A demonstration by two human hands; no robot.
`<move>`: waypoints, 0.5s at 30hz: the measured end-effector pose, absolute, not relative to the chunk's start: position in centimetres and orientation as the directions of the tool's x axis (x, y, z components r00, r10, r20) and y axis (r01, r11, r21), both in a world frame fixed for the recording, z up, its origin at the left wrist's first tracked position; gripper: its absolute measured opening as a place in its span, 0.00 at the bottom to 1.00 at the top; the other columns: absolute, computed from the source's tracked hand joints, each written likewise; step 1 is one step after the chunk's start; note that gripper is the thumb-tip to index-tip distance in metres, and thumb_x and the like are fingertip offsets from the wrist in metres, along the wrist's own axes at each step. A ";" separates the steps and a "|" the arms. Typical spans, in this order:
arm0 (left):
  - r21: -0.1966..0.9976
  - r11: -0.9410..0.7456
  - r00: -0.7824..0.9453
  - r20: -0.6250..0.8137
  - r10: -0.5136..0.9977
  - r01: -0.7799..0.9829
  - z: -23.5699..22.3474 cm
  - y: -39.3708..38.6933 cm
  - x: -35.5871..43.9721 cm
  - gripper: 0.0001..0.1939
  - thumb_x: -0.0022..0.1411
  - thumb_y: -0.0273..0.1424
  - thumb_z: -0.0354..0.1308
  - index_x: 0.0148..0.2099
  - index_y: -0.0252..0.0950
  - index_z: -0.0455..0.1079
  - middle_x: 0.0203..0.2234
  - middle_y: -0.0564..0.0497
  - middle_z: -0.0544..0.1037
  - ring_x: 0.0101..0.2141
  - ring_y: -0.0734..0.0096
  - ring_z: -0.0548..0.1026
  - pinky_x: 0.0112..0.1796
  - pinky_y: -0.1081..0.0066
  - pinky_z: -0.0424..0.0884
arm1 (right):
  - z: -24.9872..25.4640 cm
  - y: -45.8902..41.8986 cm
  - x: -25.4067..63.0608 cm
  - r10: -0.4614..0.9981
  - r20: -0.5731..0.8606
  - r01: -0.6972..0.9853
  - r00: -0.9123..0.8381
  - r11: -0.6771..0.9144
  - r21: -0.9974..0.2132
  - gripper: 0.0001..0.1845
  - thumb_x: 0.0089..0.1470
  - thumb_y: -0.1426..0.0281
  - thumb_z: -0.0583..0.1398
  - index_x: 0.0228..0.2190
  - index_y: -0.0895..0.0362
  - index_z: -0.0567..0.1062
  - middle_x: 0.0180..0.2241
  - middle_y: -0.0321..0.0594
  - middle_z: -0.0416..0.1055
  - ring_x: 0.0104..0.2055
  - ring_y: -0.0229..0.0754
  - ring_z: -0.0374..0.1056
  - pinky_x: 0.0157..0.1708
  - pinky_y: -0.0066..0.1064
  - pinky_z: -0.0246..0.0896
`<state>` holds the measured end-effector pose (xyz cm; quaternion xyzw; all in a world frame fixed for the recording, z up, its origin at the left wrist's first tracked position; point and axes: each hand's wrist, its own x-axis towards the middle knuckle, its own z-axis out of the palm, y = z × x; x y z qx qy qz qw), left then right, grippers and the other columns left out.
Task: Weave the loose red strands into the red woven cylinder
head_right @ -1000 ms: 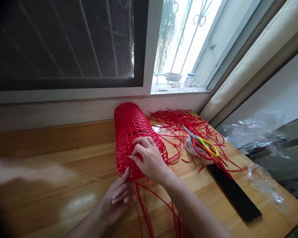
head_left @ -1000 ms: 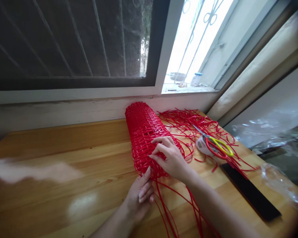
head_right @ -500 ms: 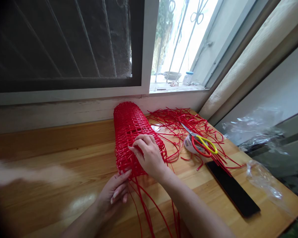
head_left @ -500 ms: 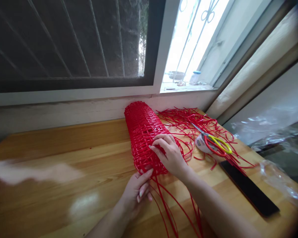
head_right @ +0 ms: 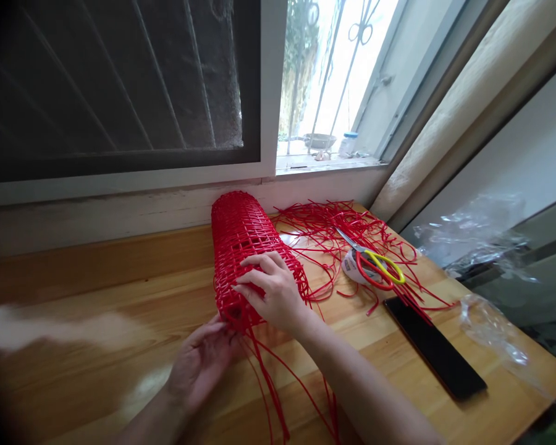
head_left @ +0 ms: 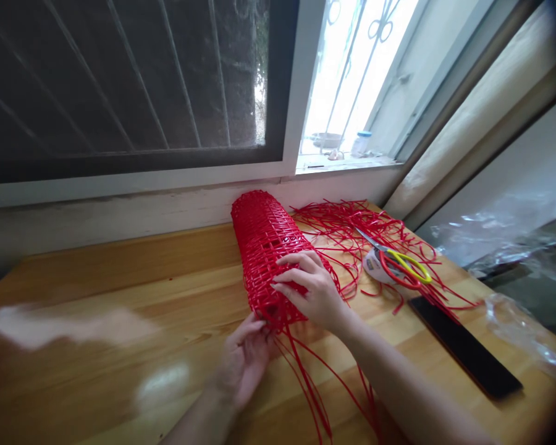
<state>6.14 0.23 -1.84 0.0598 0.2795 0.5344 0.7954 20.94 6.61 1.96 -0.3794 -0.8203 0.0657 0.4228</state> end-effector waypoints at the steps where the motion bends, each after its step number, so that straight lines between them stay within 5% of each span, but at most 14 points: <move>1: 0.351 0.427 0.281 -0.397 0.874 -0.833 -1.7 0.4 6.3 0.11 0.54 0.21 0.53 0.37 0.34 0.75 0.34 0.50 0.80 0.38 0.71 0.74 0.43 0.70 0.68 | 2.0 6.6 20.9 0.667 0.648 0.557 -0.368 0.716 -0.421 0.03 0.52 0.69 0.60 0.30 0.53 0.76 0.40 0.39 0.71 0.42 0.41 0.64 0.45 0.38 0.61; 10: 0.141 0.405 0.321 -0.403 0.857 -0.904 -2.7 0.8 6.9 0.11 0.55 0.19 0.52 0.34 0.34 0.75 0.30 0.51 0.81 0.34 0.73 0.78 0.41 0.72 0.70 | 1.6 6.9 21.1 0.618 0.664 0.555 -0.421 0.755 -0.350 0.06 0.52 0.71 0.59 0.30 0.52 0.77 0.43 0.34 0.74 0.43 0.42 0.62 0.46 0.38 0.61; 15: 0.151 0.452 0.406 -0.261 0.876 -0.879 -3.0 1.4 6.5 0.11 0.53 0.22 0.51 0.34 0.34 0.75 0.29 0.49 0.81 0.35 0.69 0.78 0.42 0.69 0.70 | 1.2 6.8 20.8 0.670 0.621 0.594 -0.407 0.711 -0.378 0.08 0.53 0.73 0.59 0.37 0.53 0.74 0.43 0.36 0.72 0.43 0.42 0.63 0.48 0.39 0.59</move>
